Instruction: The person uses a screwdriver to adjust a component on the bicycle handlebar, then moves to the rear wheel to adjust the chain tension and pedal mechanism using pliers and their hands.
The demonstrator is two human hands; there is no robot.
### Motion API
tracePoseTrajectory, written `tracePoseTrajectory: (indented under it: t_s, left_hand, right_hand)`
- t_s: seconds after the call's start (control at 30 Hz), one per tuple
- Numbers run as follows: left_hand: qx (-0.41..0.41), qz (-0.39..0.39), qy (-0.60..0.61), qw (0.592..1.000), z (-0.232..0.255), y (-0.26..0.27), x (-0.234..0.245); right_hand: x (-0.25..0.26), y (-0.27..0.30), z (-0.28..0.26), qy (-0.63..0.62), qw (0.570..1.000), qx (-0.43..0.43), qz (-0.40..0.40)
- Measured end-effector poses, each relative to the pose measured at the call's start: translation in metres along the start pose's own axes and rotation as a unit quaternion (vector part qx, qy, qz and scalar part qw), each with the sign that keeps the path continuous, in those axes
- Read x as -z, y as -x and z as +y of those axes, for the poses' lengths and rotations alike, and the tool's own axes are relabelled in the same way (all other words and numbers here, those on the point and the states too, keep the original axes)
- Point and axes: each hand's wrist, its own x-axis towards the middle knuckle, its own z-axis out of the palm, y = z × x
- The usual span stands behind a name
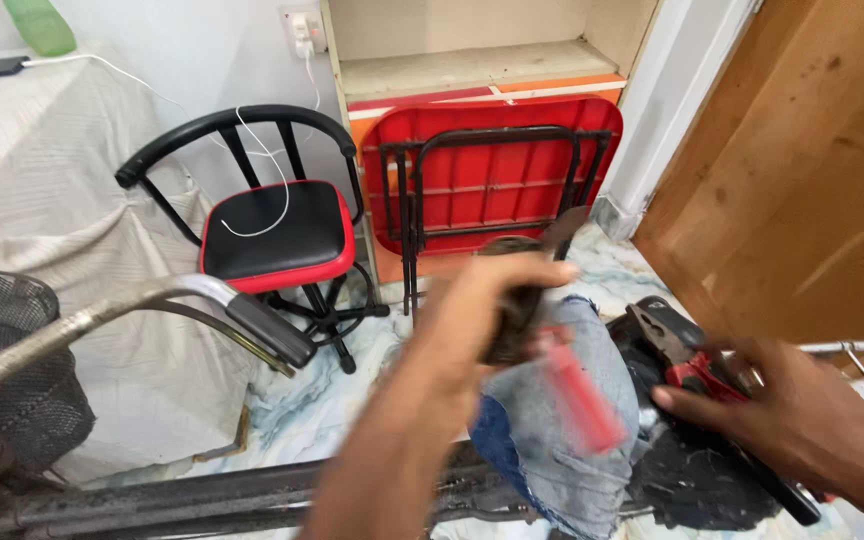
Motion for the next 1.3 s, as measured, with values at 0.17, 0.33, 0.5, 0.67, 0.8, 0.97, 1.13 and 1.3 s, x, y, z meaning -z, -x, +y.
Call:
tracePoseTrajectory:
  t_s: [0.17, 0.33, 0.5, 0.67, 0.8, 0.97, 1.13, 1.3]
  left_hand:
    - [0.09, 0.095, -0.113, 0.985, 0.01, -0.002, 0.045]
    - [0.162, 0.08, -0.075, 0.981, -0.017, -0.005, 0.053]
    - [0.212, 0.058, -0.011, 0.976, -0.013, -0.009, 0.061]
    - [0.157, 0.045, 0.121, 0.979, 0.003, -0.014, 0.043]
    - [0.139, -0.113, 0.246, 0.952, 0.012, -0.026, 0.01]
    - [0.172, -0.183, 0.172, 0.953, 0.0, -0.051, -0.045]
    - [0.197, -0.225, 0.086, 0.95, -0.044, -0.067, -0.093]
    - [0.152, -0.116, -0.04, 0.981, -0.077, -0.076, -0.111]
  right_hand:
    - [-0.021, -0.016, 0.031, -0.053, 0.998, 0.011, 0.028]
    - [-0.028, -0.013, 0.03, -0.28, 0.959, 0.005, 0.042]
    - [-0.035, 0.033, -0.009, -0.482, 0.869, 0.11, -0.023]
    - [-0.043, 0.083, -0.074, -0.446, 0.883, 0.139, -0.036]
    - [-0.046, 0.065, -0.065, -0.496, 0.864, 0.088, 0.019]
    - [-0.033, 0.008, 0.047, -0.567, 0.816, 0.085, 0.072]
    - [-0.043, -0.031, 0.154, -0.584, 0.805, -0.021, 0.101]
    - [-0.094, -0.034, 0.169, -0.427, 0.882, -0.165, 0.11]
